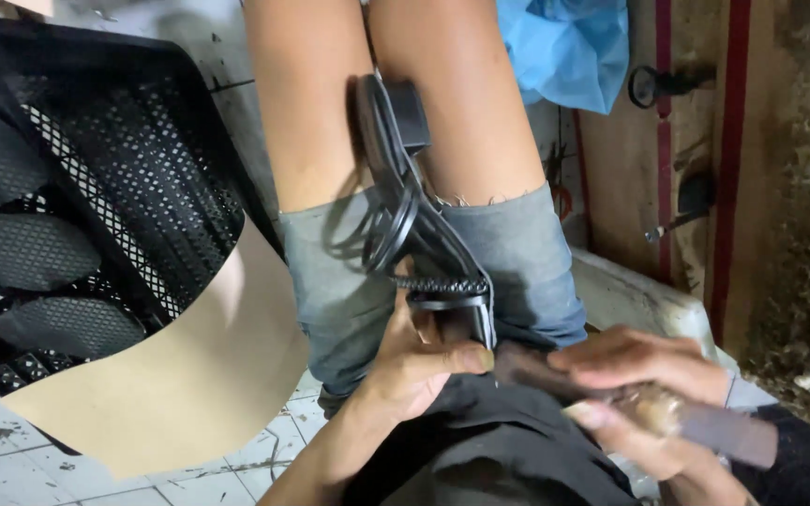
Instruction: Assembling a sandal by attaching the upper to the sole, using a hammer and adhesive strips.
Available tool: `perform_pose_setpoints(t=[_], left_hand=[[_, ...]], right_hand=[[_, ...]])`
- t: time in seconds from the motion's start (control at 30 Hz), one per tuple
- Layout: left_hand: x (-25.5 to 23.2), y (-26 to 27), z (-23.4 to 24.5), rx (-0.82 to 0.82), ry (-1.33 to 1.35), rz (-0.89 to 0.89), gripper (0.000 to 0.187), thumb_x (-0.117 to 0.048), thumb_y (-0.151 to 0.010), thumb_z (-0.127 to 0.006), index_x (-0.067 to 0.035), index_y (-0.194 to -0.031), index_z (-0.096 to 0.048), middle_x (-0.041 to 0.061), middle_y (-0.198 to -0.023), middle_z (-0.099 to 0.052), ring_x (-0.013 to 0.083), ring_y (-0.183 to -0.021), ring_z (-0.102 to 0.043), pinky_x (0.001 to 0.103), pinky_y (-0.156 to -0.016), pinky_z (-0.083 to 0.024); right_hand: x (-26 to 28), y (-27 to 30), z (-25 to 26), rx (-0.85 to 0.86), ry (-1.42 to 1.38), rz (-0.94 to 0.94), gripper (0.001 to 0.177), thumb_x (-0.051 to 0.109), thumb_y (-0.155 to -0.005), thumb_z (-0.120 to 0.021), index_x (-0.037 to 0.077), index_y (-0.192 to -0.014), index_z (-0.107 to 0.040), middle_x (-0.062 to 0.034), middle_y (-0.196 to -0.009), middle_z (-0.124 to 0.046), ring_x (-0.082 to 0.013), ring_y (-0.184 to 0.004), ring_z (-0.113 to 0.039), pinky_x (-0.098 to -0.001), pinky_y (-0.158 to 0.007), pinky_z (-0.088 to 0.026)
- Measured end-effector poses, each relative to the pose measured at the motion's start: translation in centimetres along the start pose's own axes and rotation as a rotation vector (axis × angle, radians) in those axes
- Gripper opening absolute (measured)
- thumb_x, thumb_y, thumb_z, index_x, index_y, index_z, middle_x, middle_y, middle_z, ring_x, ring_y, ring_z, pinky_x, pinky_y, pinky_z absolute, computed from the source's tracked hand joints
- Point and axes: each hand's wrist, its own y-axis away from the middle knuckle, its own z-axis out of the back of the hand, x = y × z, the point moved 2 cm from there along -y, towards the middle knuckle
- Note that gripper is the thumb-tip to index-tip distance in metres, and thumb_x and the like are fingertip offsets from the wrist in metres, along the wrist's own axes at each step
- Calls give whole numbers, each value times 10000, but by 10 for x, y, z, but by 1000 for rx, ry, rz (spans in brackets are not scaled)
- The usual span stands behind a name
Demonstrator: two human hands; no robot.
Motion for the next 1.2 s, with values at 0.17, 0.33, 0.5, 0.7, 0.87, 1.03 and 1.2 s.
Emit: perform_pose_setpoints(t=[0.17,0.33,0.5,0.7,0.87,1.03,1.2], left_hand=[[-12,-10,6,72,-34,29,896,184,-585,-637,-208,-1275,-220,69,-1056,-460,156,-911,-474,285,-704,-490],[-9,-14,11,97,2,45,685,40,-666,-669,-178,-1200,-300,85,-726,-480,166,-574,-488,250,-478,-447],[-7,-19,27,45,-54,188,163,37,-682,-655,18,-782,-527,92,-673,-549,201,-577,-557,337,-460,-525],[-14,-29,35,-59,-141,140,720,72,-473,-735,-86,-1107,-432,101,-894,-581,214,-819,-528,388,-785,-463],[-50,-24,-25,-216,-429,294,509,-15,-527,-724,-8,-982,-494,135,-914,-615,280,-904,-595,375,-793,-499],[-20,-10,4,36,-102,71,611,-40,-640,-661,-193,-1145,-353,20,-950,-535,133,-794,-514,295,-640,-457],[-36,-15,-16,-321,-83,220,622,-43,-718,-564,-302,-1257,-391,30,-959,-561,115,-686,-487,335,-543,-404]], right_hand=[[7,-28,-10,-189,-237,80,149,118,-658,-663,55,-775,-593,-127,-789,-663,-187,-701,-698,-255,-627,-612],[-13,-35,-13,-183,-456,3,131,124,-679,-646,48,-779,-607,-159,-799,-654,-208,-723,-668,-256,-624,-563],[-30,-44,-17,1,-1028,-68,135,-2,-810,-575,6,-939,-615,-182,-894,-636,-27,-353,-409,-136,-237,-357],[-19,-66,-13,-11,-1026,-642,105,-14,-728,-582,-85,-785,-531,-327,-817,-643,-79,-238,-377,-191,-201,-290],[-5,-60,-1,34,-518,-382,185,78,-685,-651,6,-853,-624,-138,-918,-696,-54,-299,-486,-147,-294,-443],[-9,-42,-4,21,-644,-247,188,67,-717,-644,8,-889,-597,-181,-920,-654,-59,-377,-544,-119,-295,-485],[-8,-44,-7,10,-646,-269,188,60,-711,-636,-5,-882,-593,-183,-943,-644,-66,-344,-514,-137,-324,-484]])
